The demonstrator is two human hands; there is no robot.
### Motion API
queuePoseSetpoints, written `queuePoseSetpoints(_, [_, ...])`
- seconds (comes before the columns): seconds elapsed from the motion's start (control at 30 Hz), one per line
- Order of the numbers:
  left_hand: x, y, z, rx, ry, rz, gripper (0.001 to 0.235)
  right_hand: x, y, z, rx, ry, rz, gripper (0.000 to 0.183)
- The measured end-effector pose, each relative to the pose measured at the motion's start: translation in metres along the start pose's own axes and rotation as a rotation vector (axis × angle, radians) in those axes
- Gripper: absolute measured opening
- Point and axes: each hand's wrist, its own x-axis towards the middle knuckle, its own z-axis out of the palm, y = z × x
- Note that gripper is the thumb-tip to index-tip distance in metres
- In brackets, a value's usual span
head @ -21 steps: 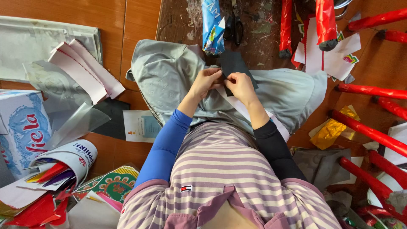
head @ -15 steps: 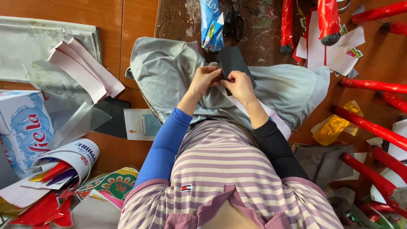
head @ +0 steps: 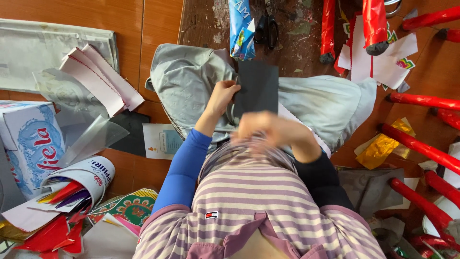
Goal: Apply glue and red paper strips to a structural giraffe model.
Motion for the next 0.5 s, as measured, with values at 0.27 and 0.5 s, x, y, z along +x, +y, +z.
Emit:
queuePoseSetpoints(0.27, [-0.039, 0.008, -0.080, 0.008, 0.145, 0.156, 0.014, 0.030, -0.111, 0.024, 0.189, -0.535, -0.578, 0.054])
queuePoseSetpoints(0.5, [-0.074, 0.034, -0.096, -0.253, 0.093, 0.227, 0.012, 0.018, -0.059, 0.011, 0.366, -0.171, -0.427, 0.034])
